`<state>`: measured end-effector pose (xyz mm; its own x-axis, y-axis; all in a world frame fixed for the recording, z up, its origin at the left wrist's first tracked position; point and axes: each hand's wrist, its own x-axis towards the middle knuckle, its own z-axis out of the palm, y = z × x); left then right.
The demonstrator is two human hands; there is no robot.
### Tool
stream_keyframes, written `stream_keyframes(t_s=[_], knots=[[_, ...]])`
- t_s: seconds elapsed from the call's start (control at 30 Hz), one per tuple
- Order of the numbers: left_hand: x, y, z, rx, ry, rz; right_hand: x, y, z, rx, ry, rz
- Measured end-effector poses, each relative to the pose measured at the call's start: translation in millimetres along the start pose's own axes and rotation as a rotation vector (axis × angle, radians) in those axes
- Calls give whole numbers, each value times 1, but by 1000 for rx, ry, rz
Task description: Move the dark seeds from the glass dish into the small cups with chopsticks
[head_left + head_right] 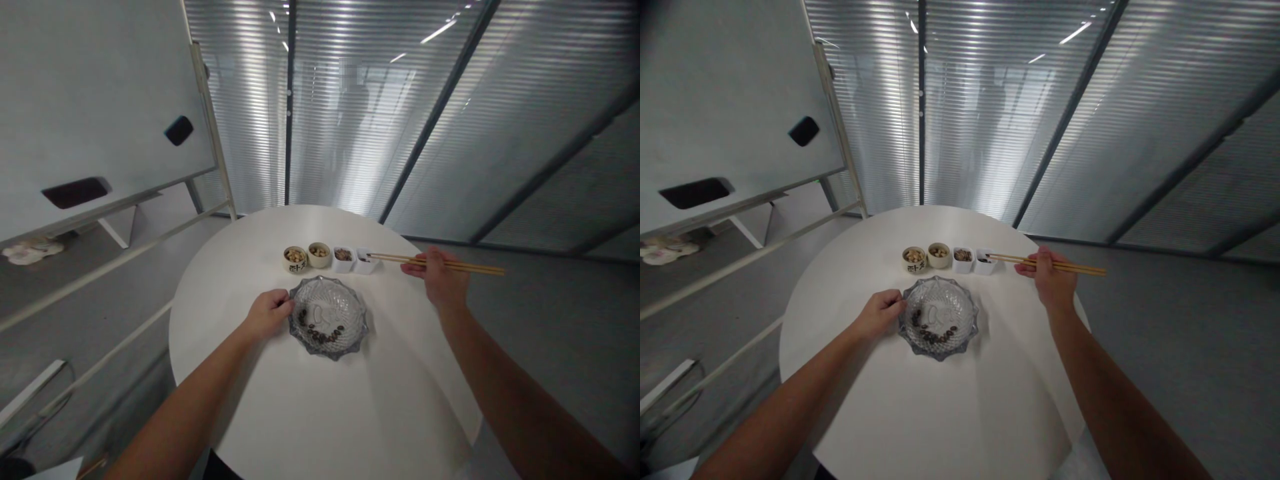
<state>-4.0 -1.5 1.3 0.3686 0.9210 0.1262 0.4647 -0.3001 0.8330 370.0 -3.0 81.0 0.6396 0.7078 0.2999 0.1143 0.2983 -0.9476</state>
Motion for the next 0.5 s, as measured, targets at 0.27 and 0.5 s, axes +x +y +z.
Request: stream_keyframes(t_s=[0.27, 0.5], knots=[[-1, 2, 1, -12, 9, -13, 11, 16, -8, 96, -16, 25], [0, 5, -1, -5, 7, -15, -16, -17, -15, 111, -132, 35]])
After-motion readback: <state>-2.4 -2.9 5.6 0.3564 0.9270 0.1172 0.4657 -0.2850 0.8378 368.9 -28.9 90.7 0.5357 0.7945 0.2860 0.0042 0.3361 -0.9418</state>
